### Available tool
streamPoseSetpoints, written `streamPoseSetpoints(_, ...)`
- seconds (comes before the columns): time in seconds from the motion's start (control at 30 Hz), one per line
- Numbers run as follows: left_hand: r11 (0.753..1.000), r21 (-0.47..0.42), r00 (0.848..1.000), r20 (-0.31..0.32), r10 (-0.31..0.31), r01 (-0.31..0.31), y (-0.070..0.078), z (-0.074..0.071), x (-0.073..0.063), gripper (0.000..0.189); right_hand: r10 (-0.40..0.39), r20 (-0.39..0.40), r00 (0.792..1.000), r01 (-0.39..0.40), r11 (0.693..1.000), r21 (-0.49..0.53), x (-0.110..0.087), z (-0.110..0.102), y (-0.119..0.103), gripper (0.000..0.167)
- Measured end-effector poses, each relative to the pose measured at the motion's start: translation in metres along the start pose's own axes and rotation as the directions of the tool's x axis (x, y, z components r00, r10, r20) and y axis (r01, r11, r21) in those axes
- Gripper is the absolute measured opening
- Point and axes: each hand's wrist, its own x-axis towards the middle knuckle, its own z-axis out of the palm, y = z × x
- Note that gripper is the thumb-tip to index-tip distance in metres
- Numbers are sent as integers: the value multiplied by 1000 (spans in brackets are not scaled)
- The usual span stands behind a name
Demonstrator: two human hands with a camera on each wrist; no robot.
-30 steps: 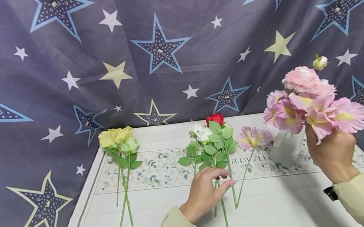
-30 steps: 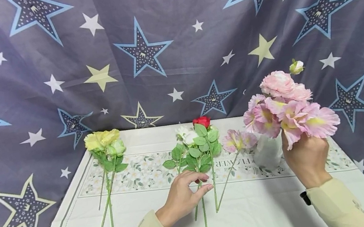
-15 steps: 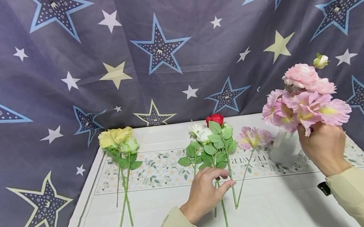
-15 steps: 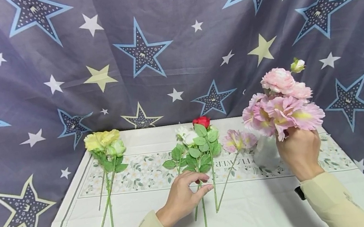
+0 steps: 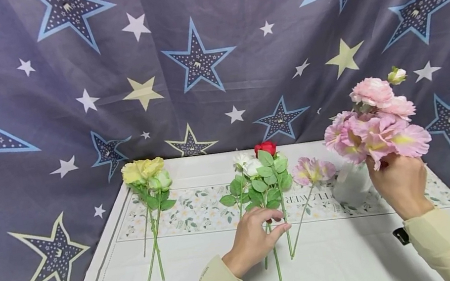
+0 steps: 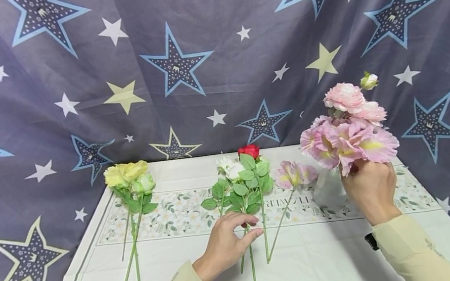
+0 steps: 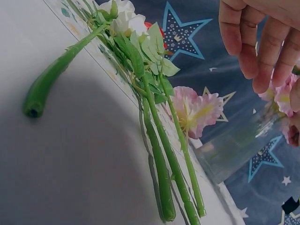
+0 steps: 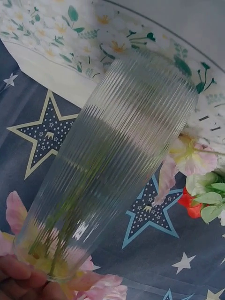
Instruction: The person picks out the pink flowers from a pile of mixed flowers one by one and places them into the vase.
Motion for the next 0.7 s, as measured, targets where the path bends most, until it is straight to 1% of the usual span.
streamPoseSetpoints(0.27,1000,10,1000,-1,-8,8,-1,-1,0,19,-53,-118,992,58,998,37,-10,6,0,34)
streamPoseSetpoints(0.5,1000,18,1000,-5,-10,10,-3,0,0,20,-81,-218,973,93,995,46,-18,11,0,35)
streamPoseSetpoints(0.7,1000,24,1000,-6,-5,6,-3,0,0,20,-90,-249,964,104,994,42,-26,10,-2,32)
